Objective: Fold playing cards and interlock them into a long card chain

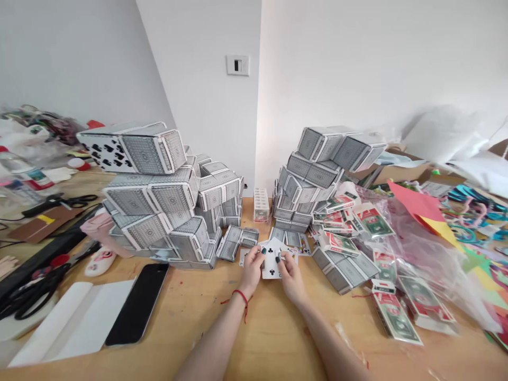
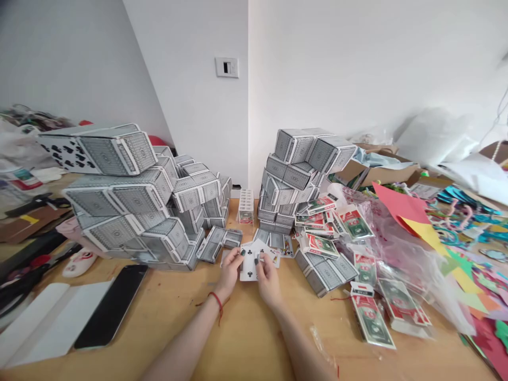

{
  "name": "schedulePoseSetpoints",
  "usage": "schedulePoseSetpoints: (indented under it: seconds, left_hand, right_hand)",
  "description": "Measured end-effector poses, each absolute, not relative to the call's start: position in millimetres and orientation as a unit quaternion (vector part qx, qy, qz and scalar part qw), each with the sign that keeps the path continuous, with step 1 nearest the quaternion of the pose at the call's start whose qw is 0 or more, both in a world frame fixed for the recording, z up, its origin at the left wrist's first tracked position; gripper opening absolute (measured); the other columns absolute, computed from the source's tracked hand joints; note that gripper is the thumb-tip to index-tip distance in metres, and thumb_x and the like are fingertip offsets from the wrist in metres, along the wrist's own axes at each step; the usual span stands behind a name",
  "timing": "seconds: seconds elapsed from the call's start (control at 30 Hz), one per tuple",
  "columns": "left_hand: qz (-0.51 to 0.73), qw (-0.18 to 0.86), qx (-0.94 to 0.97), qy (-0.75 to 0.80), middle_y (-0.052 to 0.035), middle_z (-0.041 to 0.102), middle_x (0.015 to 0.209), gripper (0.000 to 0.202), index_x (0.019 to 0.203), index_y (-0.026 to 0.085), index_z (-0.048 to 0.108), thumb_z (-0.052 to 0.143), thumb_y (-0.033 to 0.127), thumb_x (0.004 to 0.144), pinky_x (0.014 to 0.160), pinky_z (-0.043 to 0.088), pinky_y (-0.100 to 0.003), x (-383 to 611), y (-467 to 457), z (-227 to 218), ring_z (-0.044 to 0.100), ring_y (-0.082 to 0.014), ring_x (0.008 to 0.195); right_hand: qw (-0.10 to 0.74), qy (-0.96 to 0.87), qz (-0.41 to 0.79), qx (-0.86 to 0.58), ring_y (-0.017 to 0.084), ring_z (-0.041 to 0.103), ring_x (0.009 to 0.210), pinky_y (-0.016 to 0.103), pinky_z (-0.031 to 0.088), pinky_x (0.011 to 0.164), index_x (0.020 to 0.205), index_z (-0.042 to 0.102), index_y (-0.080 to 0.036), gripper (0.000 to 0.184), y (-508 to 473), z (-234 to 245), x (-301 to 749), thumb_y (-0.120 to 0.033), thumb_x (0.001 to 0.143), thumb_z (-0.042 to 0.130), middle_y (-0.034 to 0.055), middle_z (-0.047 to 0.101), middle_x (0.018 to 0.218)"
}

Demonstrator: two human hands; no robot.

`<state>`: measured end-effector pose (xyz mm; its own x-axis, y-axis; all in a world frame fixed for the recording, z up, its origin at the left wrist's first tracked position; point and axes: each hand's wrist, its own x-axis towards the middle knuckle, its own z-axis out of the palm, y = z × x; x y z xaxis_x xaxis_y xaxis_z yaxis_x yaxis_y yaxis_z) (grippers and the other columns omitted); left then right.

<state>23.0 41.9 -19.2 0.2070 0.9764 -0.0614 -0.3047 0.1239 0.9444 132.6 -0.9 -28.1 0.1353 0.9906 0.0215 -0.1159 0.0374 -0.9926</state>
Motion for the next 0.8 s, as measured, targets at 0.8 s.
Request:
schedulePoseSetpoints:
  seconds: [0.8]
  left_hand:
    - [0.504,0.68,0.257,0.466,-0.008,0.067,0.067,0.029,0.075,0.011,0.063,0.072,0.025,0.052,0.055,0.048,-0.029,29.4,30.5,-13.0,0.063,-0.0208,0.061]
  right_hand:
    - [0.436,-0.623,0.416,-0.498,0.015,0.046,0.059,0.024,0.038,0.057,0.07,0.05,-0.018,0.027,2.2,-33.7,128.5,-0.035,0.085,0.035,0.0027,0.053,0.063]
